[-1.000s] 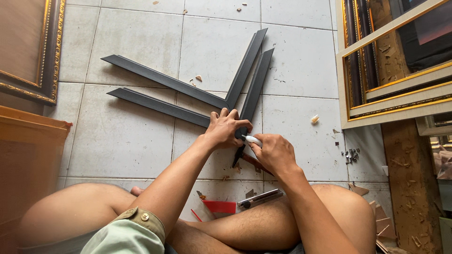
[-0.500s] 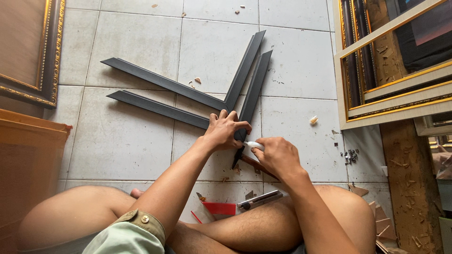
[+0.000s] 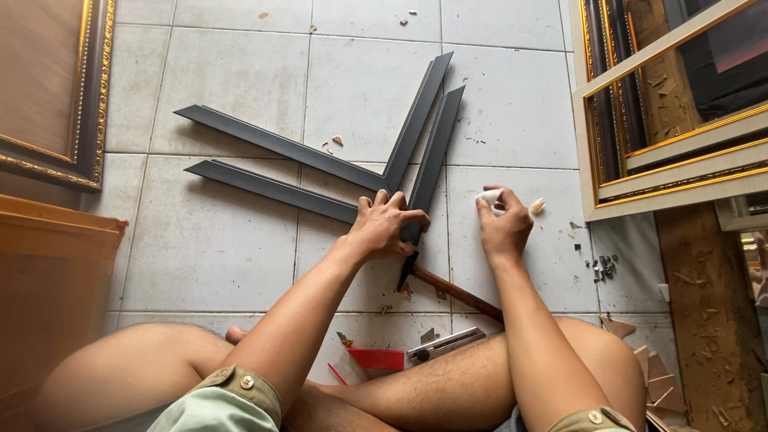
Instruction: The person assembles a black picture frame on the floor by joining four mitered pieces. They apply glue to the corners, insert metal corner brackets, and secure them with a hammer. The process is repeated for each corner until the rectangular frame is complete.
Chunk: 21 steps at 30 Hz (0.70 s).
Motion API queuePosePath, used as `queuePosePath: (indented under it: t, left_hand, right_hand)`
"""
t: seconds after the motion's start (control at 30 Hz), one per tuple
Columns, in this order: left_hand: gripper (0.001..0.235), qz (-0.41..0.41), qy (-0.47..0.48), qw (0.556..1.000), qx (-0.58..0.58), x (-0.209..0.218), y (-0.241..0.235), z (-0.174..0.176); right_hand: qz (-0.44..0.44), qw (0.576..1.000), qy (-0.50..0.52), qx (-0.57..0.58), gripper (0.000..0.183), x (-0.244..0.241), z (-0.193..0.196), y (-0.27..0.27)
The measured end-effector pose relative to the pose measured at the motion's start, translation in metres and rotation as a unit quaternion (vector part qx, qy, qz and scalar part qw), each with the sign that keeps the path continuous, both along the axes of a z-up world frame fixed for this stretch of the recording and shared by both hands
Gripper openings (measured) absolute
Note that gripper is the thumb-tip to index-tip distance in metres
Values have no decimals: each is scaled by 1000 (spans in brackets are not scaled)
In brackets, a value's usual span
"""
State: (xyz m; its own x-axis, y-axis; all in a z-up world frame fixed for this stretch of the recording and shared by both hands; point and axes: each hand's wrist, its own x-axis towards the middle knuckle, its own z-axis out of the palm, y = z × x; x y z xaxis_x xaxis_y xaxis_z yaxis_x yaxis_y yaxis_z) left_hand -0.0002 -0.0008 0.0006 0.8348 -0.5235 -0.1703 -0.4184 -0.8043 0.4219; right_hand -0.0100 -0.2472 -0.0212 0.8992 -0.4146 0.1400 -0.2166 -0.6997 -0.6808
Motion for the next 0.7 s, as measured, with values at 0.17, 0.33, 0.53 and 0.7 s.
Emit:
queuePosePath:
  t: [0.17,0.33,0.53,0.7]
  left_hand:
    - [37,-3,6,1000,2,1,0,3]
    - [38,-5,1,1000,1,2,0,1]
    - [40,-2,11,1000,4,2,0,1]
    - [41,-5,-11,1000,2,0,0,5]
  right_hand:
    - [-5,998,-19,-63,29,-5,-12,5]
    - [-129,991,-37,-17,53,-22,6,26]
    - [14,939,248,239,31,-41,43,64]
    - [83,917,300,248,28,-38,51,83]
